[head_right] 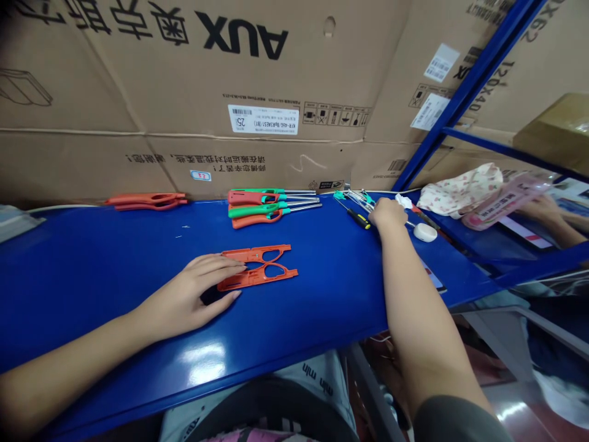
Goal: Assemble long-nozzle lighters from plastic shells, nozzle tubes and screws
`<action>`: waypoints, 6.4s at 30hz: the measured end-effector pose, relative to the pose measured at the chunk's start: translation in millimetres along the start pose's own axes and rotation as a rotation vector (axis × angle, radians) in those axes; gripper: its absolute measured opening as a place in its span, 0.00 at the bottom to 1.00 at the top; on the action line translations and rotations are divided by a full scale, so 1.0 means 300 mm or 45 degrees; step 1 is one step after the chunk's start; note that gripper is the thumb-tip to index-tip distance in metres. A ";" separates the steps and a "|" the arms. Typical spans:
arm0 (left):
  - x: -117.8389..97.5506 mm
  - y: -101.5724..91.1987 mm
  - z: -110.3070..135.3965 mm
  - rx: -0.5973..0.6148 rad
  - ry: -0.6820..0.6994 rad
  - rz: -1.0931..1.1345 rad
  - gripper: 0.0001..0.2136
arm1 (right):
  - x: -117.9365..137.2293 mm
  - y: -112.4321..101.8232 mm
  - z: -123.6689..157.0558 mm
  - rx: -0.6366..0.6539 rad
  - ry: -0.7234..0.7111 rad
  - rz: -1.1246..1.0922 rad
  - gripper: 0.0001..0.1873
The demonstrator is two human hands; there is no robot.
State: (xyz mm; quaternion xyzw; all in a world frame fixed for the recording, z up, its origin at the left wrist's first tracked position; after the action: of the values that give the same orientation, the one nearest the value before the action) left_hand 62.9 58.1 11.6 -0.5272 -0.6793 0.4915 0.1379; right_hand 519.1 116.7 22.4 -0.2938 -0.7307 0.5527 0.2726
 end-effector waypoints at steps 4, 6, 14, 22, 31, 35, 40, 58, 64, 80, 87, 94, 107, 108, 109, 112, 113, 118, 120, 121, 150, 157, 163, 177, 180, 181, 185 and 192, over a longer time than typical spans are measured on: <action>0.001 0.001 0.003 0.011 0.000 -0.009 0.15 | -0.003 0.026 -0.012 0.004 0.027 0.011 0.22; 0.002 0.000 0.000 -0.003 -0.010 -0.009 0.14 | -0.005 0.035 -0.015 0.001 0.039 0.016 0.22; -0.001 -0.008 -0.007 -0.051 0.003 0.018 0.12 | 0.001 0.032 0.002 0.017 0.006 0.013 0.21; 0.008 -0.006 -0.002 -0.069 -0.014 0.044 0.11 | 0.010 0.031 0.015 0.031 0.073 0.010 0.20; 0.005 -0.021 -0.012 -0.050 -0.009 0.071 0.08 | 0.072 -0.092 0.063 -0.182 -0.072 -0.438 0.06; 0.009 -0.051 -0.026 0.015 -0.039 0.078 0.06 | 0.153 -0.154 0.124 -0.152 -0.236 -0.738 0.03; 0.034 -0.100 -0.031 0.163 -0.088 0.055 0.07 | 0.324 -0.176 0.299 0.251 -0.604 -1.095 0.06; 0.072 -0.098 0.017 -0.333 -0.497 0.164 0.09 | 0.473 -0.165 0.733 0.300 -1.404 -1.318 0.09; 0.029 -0.087 0.017 -0.291 -0.316 0.219 0.08 | 0.474 -0.164 0.733 0.273 -1.390 -1.310 0.10; -0.009 -0.103 0.016 -0.421 -0.079 0.209 0.08 | 0.468 -0.173 0.737 0.186 -1.516 -1.127 0.09; -0.008 -0.102 0.023 -0.413 -0.079 0.193 0.10 | 0.470 -0.162 0.732 0.253 -1.527 -1.073 0.08; -0.024 -0.136 0.019 -0.557 -0.008 0.164 0.11 | 0.468 -0.148 0.740 0.367 -1.610 -1.010 0.07; -0.030 -0.150 0.015 -0.564 -0.010 0.206 0.07 | 0.476 -0.147 0.776 0.632 -1.751 -1.000 0.07; -0.027 -0.149 0.014 -0.560 -0.020 0.198 0.07 | 0.476 -0.148 0.781 0.669 -1.764 -1.008 0.07; -0.025 -0.146 0.014 -0.552 -0.026 0.188 0.06 | 0.476 -0.150 0.783 0.692 -1.774 -1.017 0.07; -0.018 -0.136 0.012 -0.517 -0.048 0.150 0.06 | 0.475 -0.155 0.780 0.710 -1.779 -1.046 0.08; -0.014 -0.132 0.012 -0.500 -0.058 0.138 0.06 | 0.475 -0.156 0.779 0.715 -1.783 -1.056 0.09; 0.006 -0.108 0.008 -0.407 -0.089 0.110 0.07 | 0.471 -0.157 0.779 0.741 -1.798 -1.056 0.10; 0.019 -0.093 0.006 -0.341 -0.121 0.099 0.07 | 0.470 -0.156 0.778 0.753 -1.766 -1.063 0.09; 0.025 -0.086 0.005 -0.309 -0.136 0.092 0.08 | 0.470 -0.155 0.775 0.759 -1.741 -1.065 0.07; 0.007 -0.059 0.010 -0.146 -0.040 0.024 0.09 | 0.459 -0.172 0.787 0.129 -1.982 -0.728 0.11; 0.006 -0.054 0.018 -0.141 -0.037 0.000 0.09 | 0.489 -0.166 0.831 0.409 -1.736 -1.069 0.10; 0.013 -0.053 0.022 -0.191 -0.079 -0.010 0.08 | 0.507 -0.127 0.847 0.556 -1.578 -1.169 0.03; 0.023 -0.055 0.016 -0.208 -0.096 0.087 0.06 | 0.505 -0.148 0.849 0.537 -1.636 -1.197 0.04; 0.018 -0.054 0.019 -0.209 -0.052 0.072 0.07 | 0.504 -0.148 0.855 0.532 -1.687 -1.126 0.05; 0.015 -0.053 0.020 -0.195 -0.034 0.051 0.07 | 0.503 -0.147 0.857 0.535 -1.695 -1.110 0.06; 0.001 -0.050 0.024 -0.129 0.005 -0.043 0.09 | 0.501 -0.142 0.858 0.544 -1.697 -1.079 0.08; 0.000 -0.054 0.019 -0.101 -0.074 -0.096 0.09 | 0.501 -0.139 0.859 0.530 -1.713 -1.055 0.08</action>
State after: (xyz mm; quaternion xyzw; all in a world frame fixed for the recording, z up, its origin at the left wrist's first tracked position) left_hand 49.4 55.8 21.9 -0.4917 -0.7215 0.4736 0.1156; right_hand 225.3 50.6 11.9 0.4515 -0.6698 0.5895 0.0070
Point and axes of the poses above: each hand's wrist, its own z-axis away from the middle knuckle, its own y-axis out of the palm, x = y × z, the point moved 7 cm from there along -z, towards the middle knuckle, and after that the axes turned 10 degrees about -x, right-handed, at the moved point
